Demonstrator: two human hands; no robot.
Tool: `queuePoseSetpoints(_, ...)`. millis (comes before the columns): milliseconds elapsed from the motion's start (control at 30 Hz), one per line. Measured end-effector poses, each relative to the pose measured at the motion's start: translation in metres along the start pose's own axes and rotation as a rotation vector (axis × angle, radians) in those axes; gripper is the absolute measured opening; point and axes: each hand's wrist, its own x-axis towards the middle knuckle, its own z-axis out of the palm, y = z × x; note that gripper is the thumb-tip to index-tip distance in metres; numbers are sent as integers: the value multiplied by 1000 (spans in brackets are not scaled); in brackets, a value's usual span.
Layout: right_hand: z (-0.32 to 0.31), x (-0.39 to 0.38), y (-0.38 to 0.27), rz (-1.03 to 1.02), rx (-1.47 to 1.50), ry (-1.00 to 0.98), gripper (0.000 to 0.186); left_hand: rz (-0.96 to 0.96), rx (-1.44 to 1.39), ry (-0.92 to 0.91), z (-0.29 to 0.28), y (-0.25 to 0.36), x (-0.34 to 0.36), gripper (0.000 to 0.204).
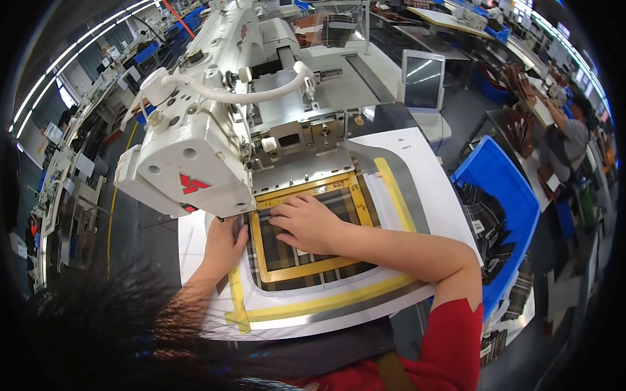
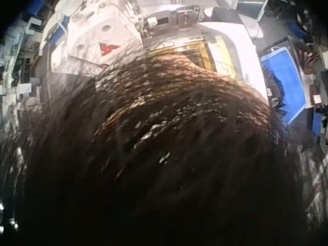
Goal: Operating an industrial sewing machine to sew labels onto plaid fabric pieces.
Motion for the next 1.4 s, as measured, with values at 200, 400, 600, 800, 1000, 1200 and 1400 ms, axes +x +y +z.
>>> queuePoseSetpoints(200,-33,-55,16,152,-192,36,34,174,14,17,-5,2,-15,24)
queuePoseSetpoints(400,-49,-84,17,298,-383,51,29,345,31,-100,4,36,-17,33)
queuePoseSetpoints(600,-48,-85,18,287,-377,58,29,335,2,-133,8,33,-18,38)
queuePoseSetpoints(800,-47,-85,20,306,-355,41,28,319,-14,-148,10,34,-16,38)
queuePoseSetpoints(1000,-46,-86,19,280,-342,40,29,331,12,-153,12,32,-20,37)
queuePoseSetpoints(1200,-44,-91,22,253,-337,70,29,333,-5,-159,20,33,-21,35)
queuePoseSetpoints(1400,-44,-88,26,245,-275,85,30,317,32,-117,20,34,-21,36)
